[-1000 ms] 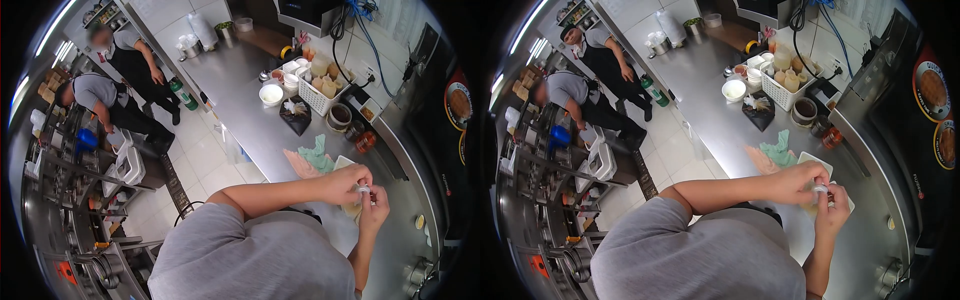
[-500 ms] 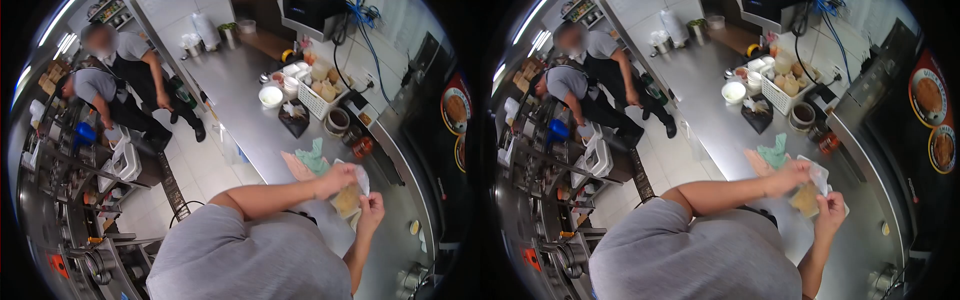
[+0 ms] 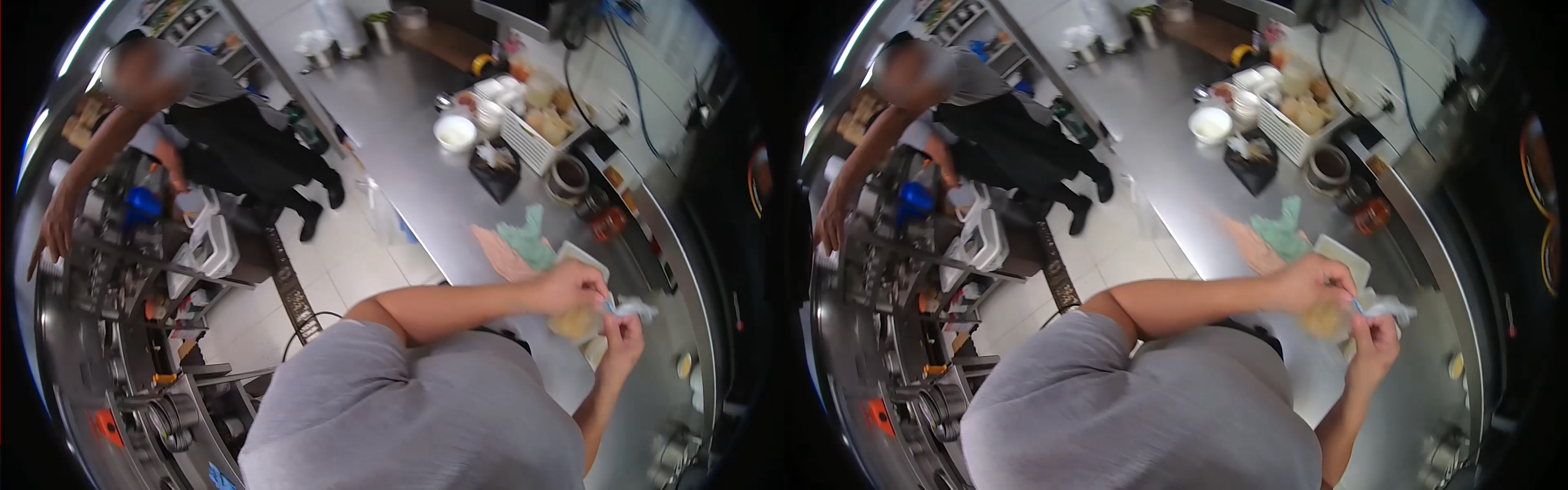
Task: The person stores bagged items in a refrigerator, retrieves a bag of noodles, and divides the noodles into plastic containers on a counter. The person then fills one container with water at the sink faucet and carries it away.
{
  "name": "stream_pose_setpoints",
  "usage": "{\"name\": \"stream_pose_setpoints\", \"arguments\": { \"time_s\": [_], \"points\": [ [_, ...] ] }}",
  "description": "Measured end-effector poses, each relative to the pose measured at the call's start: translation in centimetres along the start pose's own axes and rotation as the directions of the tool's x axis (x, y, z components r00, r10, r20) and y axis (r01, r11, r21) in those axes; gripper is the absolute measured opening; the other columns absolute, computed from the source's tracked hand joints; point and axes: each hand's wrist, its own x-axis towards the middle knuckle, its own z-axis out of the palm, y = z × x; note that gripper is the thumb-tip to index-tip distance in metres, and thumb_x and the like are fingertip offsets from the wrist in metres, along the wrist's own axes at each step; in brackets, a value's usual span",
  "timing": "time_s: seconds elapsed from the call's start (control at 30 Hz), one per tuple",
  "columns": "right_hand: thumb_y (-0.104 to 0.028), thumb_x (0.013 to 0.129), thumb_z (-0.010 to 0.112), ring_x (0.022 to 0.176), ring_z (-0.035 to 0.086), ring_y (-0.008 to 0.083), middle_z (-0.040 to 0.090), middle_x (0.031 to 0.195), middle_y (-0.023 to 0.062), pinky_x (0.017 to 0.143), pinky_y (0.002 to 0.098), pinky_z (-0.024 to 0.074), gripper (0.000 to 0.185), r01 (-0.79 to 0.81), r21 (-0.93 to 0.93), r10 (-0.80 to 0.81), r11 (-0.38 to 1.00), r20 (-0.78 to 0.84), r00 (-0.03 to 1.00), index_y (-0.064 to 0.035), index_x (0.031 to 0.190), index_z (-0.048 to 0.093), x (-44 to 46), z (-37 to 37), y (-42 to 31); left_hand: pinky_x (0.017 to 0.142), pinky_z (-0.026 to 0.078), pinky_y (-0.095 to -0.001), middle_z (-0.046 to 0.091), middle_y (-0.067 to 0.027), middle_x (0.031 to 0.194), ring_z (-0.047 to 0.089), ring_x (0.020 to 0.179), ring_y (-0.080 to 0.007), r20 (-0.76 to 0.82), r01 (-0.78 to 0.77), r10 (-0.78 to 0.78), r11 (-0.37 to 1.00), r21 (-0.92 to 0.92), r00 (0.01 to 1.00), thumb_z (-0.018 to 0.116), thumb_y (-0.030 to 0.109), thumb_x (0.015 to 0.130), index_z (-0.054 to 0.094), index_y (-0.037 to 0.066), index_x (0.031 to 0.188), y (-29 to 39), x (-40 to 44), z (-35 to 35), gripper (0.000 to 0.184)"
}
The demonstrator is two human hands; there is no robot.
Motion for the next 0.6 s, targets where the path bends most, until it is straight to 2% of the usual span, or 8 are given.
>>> {"name": "stream_pose_setpoints", "arguments": {
  "time_s": [0.1,0.2,0.3,0.4,0.43,0.47,0.5,0.6],
  "points": [
    [-0.002,0.079,0.062,0.066,0.045,0.0051,0.05,0.072,-0.0027,0.061,0.0177,0.0354,0.013,0.057,0.114,-0.053,0.992,-0.039,0.998,-0.0049,0.075,0.051,0.4,0.9,0.4,0.067,0.046,-0.0262,0.063,-0.0066,0.078,0.059,0.074,-0.0129,0.03,-0.032,0.03,0.997,0.064,0.999,0.068,0.017,0.077,0.061,0.002,0.085,1.7,-0.7,-0.6,0.019],
    [-0.002,0.08,0.062,0.068,0.045,0.0047,0.05,0.075,-0.0027,0.063,0.018,0.0354,0.012,0.012,0.147,-0.014,0.989,0.014,1.0,-0.0051,0.076,0.051,0.0,1.5,0.1,0.068,0.046,-0.0281,0.062,-0.0074,0.08,0.059,0.075,-0.0149,0.146,-0.1,0.056,0.945,0.312,0.988,0.068,0.023,0.078,0.061,0.003,0.086,3.3,-1.1,-0.5,0.023],
    [-0.002,0.08,0.062,0.069,0.046,0.0047,0.052,0.076,-0.0026,0.064,0.0186,0.037,0.011,0.095,0.05,-0.097,0.994,0.04,0.994,-0.0049,0.077,0.052,-0.6,0.5,0.2,0.068,0.046,-0.0277,0.063,-0.007,0.081,0.059,0.075,-0.0144,0.095,-0.142,0.116,0.925,0.352,0.989,0.065,0.022,0.08,0.061,0.003,0.086,3.2,-0.5,-0.8,0.02],
    [-0.003,0.08,0.061,0.069,0.048,0.005,0.054,0.079,-0.0024,0.061,0.0187,0.0376,0.006,0.049,-0.035,-0.051,0.998,-0.079,0.996,-0.0056,0.077,0.057,-1.6,-0.1,-0.7,0.068,0.047,-0.0265,0.063,-0.0058,0.081,0.058,0.077,-0.0129,0.025,-0.103,0.101,0.942,0.319,0.995,0.06,0.015,0.085,0.062,0.001,0.087,2.7,-0.2,-0.2,0.014],
    [-0.007,0.078,0.067,0.076,0.052,0.0077,0.057,0.082,-0.0008,0.067,0.0208,0.0424,0.009,-0.015,0.03,0.017,0.999,-0.064,0.998,-0.0051,0.08,0.059,-1.3,0.3,-0.6,0.066,0.047,-0.0292,0.062,-0.0089,0.078,0.06,0.072,-0.0172,0.066,-0.044,0.027,0.963,0.268,0.997,0.058,0.017,0.086,0.06,0.0,0.089,2.9,0.1,-0.6,0.017],
    [-0.008,0.079,0.068,0.08,0.055,0.0086,0.059,0.087,0.0013,0.07,0.0227,0.045,0.012,0.032,-0.091,-0.037,0.995,-0.048,0.998,-0.0046,0.087,0.06,-1.6,0.0,0.5,0.066,0.047,-0.0286,0.063,-0.0088,0.079,0.059,0.072,-0.0166,0.103,-0.154,0.131,0.952,0.266,0.986,0.055,0.016,0.088,0.059,0.001,0.092,1.8,0.1,-0.7,0.017],
    [-0.01,0.079,0.068,0.085,0.056,0.01,0.06,0.088,0.002,0.074,0.025,0.0468,0.019,0.015,0.153,-0.013,0.988,-0.017,1.0,-0.0042,0.095,0.059,-1.7,0.7,-0.1,0.067,0.047,-0.0286,0.063,-0.009,0.081,0.06,0.073,-0.0175,0.125,-0.163,0.128,0.927,0.338,0.984,0.054,0.015,0.088,0.059,0.001,0.094,1.7,0.0,-0.9,0.016],
    [-0.023,0.075,0.073,0.089,0.057,0.0117,0.062,0.093,0.0036,0.076,0.0273,0.0473,0.033,-0.16,-0.035,0.157,0.986,-0.072,0.985,-0.0064,0.1,0.06,-1.4,0.8,0.6,0.069,0.048,-0.0288,0.064,-0.0114,0.087,0.062,0.077,-0.019,0.269,-0.237,0.11,0.831,0.503,0.957,0.054,0.011,0.087,0.059,0.0,0.096,1.7,1.0,-0.8,0.015]
  ]
}}
